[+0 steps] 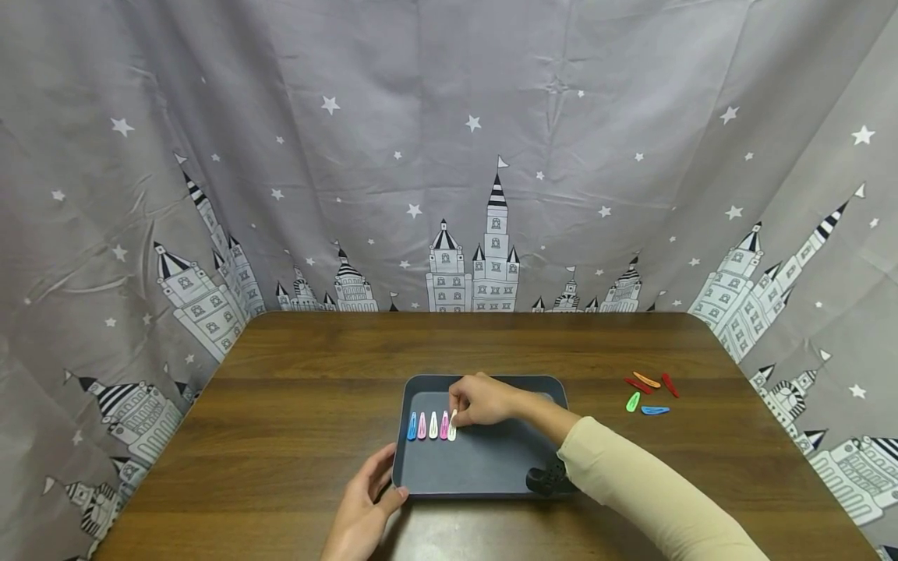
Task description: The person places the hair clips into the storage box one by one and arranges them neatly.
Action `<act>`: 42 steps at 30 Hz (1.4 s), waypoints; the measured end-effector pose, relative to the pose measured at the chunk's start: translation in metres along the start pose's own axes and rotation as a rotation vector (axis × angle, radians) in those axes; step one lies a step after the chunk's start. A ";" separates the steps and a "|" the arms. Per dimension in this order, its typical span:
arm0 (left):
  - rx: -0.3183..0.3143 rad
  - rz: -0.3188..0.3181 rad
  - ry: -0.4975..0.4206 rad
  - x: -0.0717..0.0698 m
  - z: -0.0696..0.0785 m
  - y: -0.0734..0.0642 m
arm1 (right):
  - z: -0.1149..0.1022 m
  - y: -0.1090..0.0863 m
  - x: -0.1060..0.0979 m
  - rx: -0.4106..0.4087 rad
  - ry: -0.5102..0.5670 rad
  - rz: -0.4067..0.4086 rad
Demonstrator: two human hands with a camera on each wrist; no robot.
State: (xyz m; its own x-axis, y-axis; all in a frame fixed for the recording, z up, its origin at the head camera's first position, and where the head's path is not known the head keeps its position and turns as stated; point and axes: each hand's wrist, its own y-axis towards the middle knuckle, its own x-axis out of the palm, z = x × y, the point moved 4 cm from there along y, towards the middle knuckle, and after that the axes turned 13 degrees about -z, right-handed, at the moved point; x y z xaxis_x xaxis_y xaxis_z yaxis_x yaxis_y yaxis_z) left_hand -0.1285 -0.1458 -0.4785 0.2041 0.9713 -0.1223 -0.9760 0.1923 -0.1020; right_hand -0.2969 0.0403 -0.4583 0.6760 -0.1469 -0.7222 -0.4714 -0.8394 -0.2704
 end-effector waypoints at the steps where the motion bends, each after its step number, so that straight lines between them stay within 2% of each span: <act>1: 0.001 0.000 -0.001 0.000 0.000 0.000 | -0.001 0.000 0.000 0.006 -0.017 0.001; 12: -0.015 0.001 -0.005 -0.001 0.000 0.001 | -0.003 0.001 -0.002 0.006 -0.080 -0.006; 32: 0.024 -0.017 -0.023 -0.001 -0.001 0.000 | -0.001 0.002 -0.002 0.004 -0.042 -0.020; 42: -0.004 -0.009 -0.009 -0.002 -0.001 0.000 | 0.004 -0.010 -0.017 0.002 -0.012 -0.021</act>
State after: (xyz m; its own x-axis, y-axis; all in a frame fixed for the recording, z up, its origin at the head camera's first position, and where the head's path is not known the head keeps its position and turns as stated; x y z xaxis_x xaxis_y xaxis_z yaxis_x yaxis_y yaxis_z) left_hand -0.1290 -0.1474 -0.4794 0.2126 0.9706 -0.1127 -0.9737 0.2008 -0.1074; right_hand -0.3057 0.0536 -0.4457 0.6790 -0.1227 -0.7238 -0.4582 -0.8412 -0.2873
